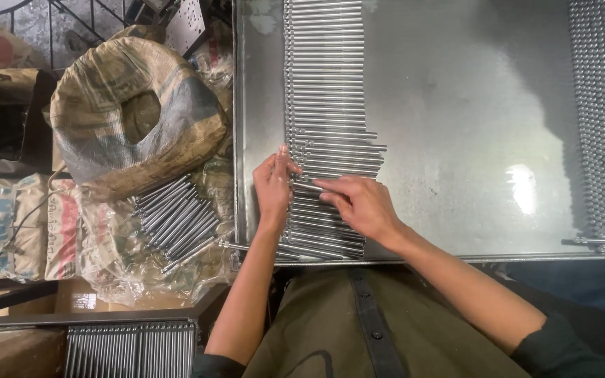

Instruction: Organizing and aligning small metal rods into neat rows on a metal tray for further processing.

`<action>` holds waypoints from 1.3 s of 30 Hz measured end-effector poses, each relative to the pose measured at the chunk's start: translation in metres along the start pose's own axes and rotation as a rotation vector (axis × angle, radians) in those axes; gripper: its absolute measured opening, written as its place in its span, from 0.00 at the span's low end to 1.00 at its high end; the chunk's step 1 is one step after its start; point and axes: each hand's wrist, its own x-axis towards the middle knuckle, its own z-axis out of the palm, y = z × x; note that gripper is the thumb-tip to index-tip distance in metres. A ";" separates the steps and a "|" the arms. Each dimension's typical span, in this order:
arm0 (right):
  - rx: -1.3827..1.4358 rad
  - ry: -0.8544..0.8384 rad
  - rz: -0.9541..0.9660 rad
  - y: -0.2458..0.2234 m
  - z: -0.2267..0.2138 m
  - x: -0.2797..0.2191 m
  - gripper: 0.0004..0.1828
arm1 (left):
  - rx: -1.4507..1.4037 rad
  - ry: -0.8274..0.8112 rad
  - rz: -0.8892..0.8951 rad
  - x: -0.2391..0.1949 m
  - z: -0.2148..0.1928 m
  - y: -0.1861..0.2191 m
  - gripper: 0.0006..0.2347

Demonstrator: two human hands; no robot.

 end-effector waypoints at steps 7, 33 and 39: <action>-0.276 0.065 -0.039 -0.016 0.003 -0.010 0.14 | 0.169 0.164 0.064 -0.010 0.017 -0.008 0.21; -0.414 -0.012 -0.068 0.067 0.014 0.062 0.25 | -0.139 -0.275 0.206 0.087 0.009 0.004 0.28; -0.378 -0.027 0.069 0.077 -0.001 0.108 0.32 | -0.061 -0.315 0.268 0.148 0.029 -0.002 0.31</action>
